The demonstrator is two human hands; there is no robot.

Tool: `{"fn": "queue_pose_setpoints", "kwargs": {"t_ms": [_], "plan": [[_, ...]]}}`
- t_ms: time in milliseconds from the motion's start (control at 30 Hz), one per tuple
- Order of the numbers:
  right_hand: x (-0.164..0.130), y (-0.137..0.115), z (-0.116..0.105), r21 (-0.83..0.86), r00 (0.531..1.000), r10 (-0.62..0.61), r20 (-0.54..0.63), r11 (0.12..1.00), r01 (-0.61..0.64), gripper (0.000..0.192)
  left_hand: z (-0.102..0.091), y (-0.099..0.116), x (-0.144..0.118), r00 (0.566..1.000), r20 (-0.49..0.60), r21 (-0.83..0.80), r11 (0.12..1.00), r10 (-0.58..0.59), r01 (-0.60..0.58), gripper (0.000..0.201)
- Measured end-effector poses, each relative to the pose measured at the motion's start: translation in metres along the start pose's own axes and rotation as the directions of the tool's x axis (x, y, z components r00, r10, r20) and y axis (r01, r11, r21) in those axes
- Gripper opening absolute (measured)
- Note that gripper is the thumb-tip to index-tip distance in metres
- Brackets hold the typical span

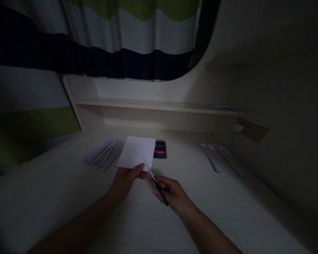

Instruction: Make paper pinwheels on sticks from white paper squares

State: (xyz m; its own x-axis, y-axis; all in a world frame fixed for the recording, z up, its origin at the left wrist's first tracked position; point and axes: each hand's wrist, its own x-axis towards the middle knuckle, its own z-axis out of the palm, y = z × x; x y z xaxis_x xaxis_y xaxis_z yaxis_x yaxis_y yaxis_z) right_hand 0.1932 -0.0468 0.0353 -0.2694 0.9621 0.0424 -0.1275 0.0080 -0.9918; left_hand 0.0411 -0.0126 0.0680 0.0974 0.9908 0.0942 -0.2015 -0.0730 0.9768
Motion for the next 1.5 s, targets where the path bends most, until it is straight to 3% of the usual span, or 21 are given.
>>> {"fn": "queue_pose_setpoints", "kwargs": {"t_ms": [233, 433, 633, 833, 1067, 1367, 1500], "plan": [[-0.002, -0.001, -0.001, -0.081, 1.0, -0.02, 0.007, 0.996, 0.021, 0.039, -0.001, 0.001, 0.0, 1.0, -0.002, 0.018, 1.0, 0.014, -0.014, 0.018], [-0.002, -0.002, 0.0, -0.056, 1.0, -0.005, -0.006, 0.998, 0.004, 0.036, -0.001, 0.0, -0.001, 1.0, 0.005, 0.006, 1.0, 0.009, -0.009, 0.019], [-0.001, 0.002, -0.002, -0.07, 1.0, -0.011, -0.004, 0.997, 0.011, 0.037, 0.0, 0.002, -0.001, 0.999, -0.024, -0.075, 0.997, 0.023, -0.025, 0.024], [-0.001, 0.006, -0.003, -0.044, 0.999, 0.031, -0.021, 0.999, -0.032, 0.038, -0.002, -0.001, 0.002, 0.981, -0.171, -0.145, 0.982, 0.096, -0.121, 0.027], [-0.003, 0.0, -0.002, -0.055, 1.0, 0.026, -0.005, 0.998, -0.026, 0.035, -0.003, -0.007, 0.004, 0.973, -0.219, -0.154, 0.982, 0.078, -0.113, 0.033], [0.003, 0.015, -0.004, -0.085, 0.999, -0.018, -0.041, 0.996, 0.014, 0.034, -0.001, 0.001, 0.001, 0.986, -0.164, -0.318, 0.945, 0.021, -0.073, 0.036], [0.007, 0.026, -0.002, -0.116, 0.999, 0.036, -0.037, 0.992, -0.04, 0.041, -0.004, 0.002, 0.002, 0.988, -0.153, -0.312, 0.948, 0.02, -0.068, 0.028]]}}
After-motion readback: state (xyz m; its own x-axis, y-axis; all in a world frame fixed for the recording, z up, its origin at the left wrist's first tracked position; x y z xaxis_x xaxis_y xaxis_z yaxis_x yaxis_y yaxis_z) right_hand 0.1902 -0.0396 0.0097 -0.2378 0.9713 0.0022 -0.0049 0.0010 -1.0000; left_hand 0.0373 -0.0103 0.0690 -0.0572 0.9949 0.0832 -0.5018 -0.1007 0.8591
